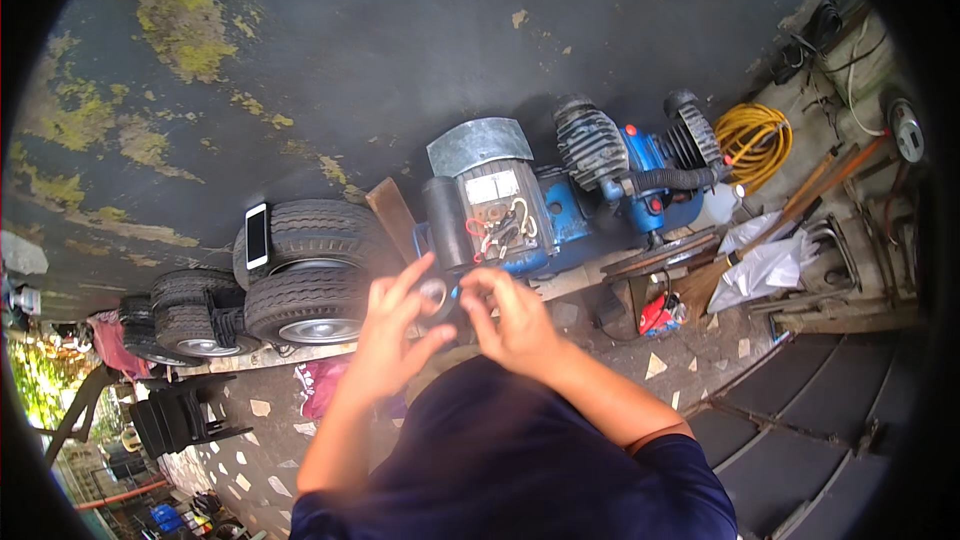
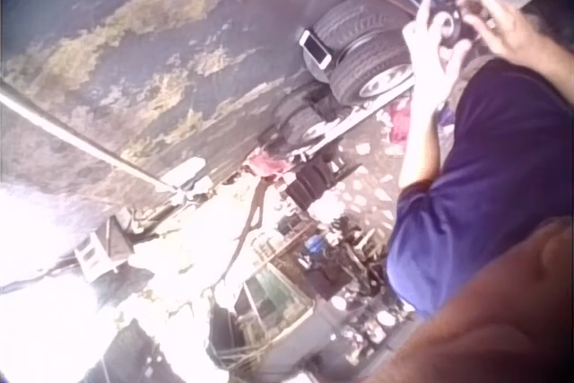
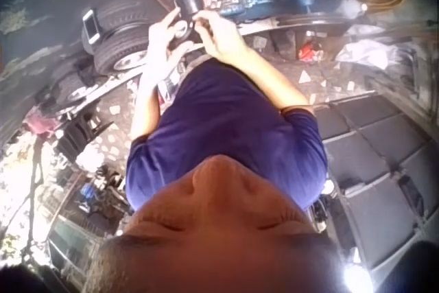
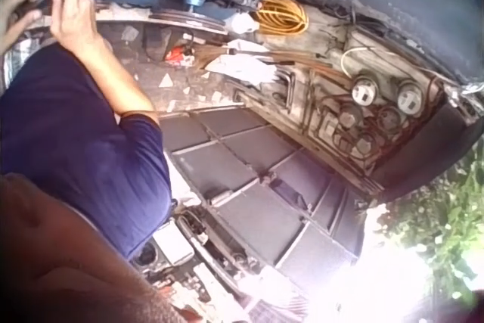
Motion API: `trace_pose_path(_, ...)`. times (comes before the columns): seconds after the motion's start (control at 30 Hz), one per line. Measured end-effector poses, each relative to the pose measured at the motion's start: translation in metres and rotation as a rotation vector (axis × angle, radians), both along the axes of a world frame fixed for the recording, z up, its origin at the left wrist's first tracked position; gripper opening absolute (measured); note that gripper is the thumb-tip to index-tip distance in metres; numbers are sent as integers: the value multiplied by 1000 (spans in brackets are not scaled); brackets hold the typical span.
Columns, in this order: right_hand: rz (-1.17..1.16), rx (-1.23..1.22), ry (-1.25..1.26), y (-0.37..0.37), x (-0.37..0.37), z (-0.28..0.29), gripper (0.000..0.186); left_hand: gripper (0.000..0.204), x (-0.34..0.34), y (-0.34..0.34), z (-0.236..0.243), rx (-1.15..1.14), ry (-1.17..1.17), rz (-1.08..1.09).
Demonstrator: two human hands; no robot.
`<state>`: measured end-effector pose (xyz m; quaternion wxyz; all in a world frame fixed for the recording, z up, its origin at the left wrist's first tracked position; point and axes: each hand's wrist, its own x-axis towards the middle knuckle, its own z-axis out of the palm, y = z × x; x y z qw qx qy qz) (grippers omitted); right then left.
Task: The recorder is repairing an air compressor motor, specifically working on the electrical wiring and connections.
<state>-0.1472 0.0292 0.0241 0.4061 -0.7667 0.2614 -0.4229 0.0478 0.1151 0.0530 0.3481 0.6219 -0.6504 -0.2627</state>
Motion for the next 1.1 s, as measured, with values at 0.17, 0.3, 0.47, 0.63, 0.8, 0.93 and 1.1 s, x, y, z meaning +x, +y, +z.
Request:
trace_pose_path(0.17, 159, 281, 108, 50, 0, -12, 26, 41, 11, 60, -33, 90, 337, 120)
trace_pose_path(0.3, 151, 507, 119, 42, -1, 5, 40, 38, 24, 64, -43, -49, 481, 4)
trace_pose_path(0.47, 268, 533, 114, 45, 12, 23, 43, 34, 34, 61, -44, -144, 376, -143)
trace_pose_path(0.63, 210, 386, 75, 55, 13, 16, 37, 31, 38, 63, -43, -130, 386, -151)
trace_pose_path(0.8, 164, 429, 46, 56, 12, 17, 33, 30, 32, 62, -43, -182, 285, -212)
trace_pose_path(0.93, 185, 505, 42, 54, 12, 21, 22, 31, 33, 63, -40, -208, 244, -224)
trace_pose_path(1.1, 237, 458, 53, 55, 3, 21, 15, 33, 28, 72, -38, -188, 207, -240)
